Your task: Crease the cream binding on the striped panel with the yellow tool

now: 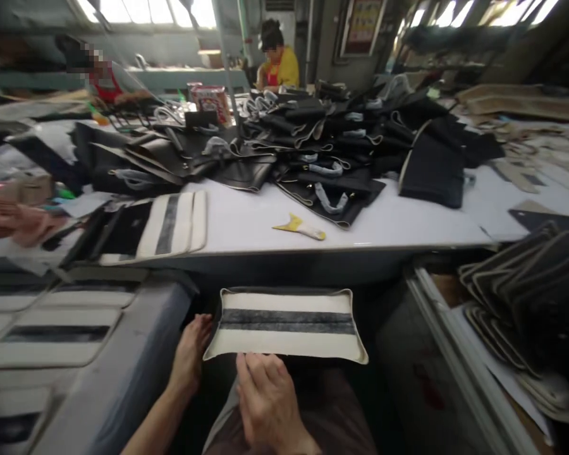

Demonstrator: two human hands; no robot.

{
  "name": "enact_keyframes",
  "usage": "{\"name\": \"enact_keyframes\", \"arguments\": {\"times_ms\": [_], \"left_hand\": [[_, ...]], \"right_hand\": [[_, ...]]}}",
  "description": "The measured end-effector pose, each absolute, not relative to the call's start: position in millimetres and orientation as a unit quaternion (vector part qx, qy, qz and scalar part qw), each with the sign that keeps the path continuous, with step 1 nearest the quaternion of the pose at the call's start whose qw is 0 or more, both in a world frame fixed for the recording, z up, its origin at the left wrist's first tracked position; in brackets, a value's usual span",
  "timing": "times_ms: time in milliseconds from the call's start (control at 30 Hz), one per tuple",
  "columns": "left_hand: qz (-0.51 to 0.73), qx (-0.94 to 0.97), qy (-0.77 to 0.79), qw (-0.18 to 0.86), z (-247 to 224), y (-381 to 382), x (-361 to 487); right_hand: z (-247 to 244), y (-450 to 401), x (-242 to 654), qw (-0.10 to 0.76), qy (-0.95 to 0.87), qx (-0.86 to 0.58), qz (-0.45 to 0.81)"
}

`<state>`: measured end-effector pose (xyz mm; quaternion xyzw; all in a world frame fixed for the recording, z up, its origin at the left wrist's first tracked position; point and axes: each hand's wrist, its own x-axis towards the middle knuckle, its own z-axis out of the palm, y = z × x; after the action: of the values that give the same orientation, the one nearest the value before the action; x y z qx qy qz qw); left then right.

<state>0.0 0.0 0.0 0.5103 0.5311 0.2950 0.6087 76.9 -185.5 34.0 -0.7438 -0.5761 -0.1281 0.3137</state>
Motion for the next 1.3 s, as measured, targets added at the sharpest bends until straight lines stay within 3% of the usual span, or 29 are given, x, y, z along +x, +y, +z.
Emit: {"name": "enact_keyframes", "arguments": {"times_ms": [67, 167, 300, 400, 567, 667, 767, 967, 1133, 1300], "left_hand": [[0.270, 0.646, 0.457, 0.549, 22.5, 13.5, -2.6], [0.213, 0.879, 0.246, 0.349, 58.1, 23.6, 10.3], [0.112, 0.981, 0.002, 0.158, 74.1, 7.3, 53.1], [0.040, 0.988, -0.098, 0.115, 69.8, -10.4, 83.3], [-0.017, 0.976, -0.177, 0.124, 74.4, -31.6, 121.1], [-0.059, 0.966, -0.209, 0.141, 81.4, -46.5, 138.2], [-0.064, 0.952, -0.242, 0.177, 80.9, -60.4, 151.9], [-0.004, 0.928, -0.315, 0.200, 76.0, -70.9, 177.6], [0.019, 0.909, -0.373, 0.186, 75.4, -82.6, 195.6], [0.012, 0.906, -0.370, 0.206, 74.5, -90.8, 202.4]], "right_hand": [[39.2, -184.8, 76.9, 0.343, -0.576, -0.734, -0.110], [43.9, -191.4, 80.2, 0.402, -0.562, -0.720, -0.070], [50.7, -229.8, 90.4, 0.471, -0.497, -0.725, -0.072], [50.9, -272.5, 105.0, 0.494, -0.350, -0.790, -0.101], [19.7, -322.5, 147.0, 0.558, 0.095, -0.819, -0.094], [-2.8, -332.7, 178.7, 0.568, 0.178, -0.802, -0.045], [-6.3, -327.7, 220.6, 0.535, 0.122, -0.835, -0.044], [37.9, -252.1, 331.6, 0.360, -0.253, -0.886, -0.146], [58.3, -144.4, 392.5, 0.246, -0.429, -0.864, -0.096], [48.4, -63.7, 406.6, 0.148, -0.495, -0.856, -0.007]]}}
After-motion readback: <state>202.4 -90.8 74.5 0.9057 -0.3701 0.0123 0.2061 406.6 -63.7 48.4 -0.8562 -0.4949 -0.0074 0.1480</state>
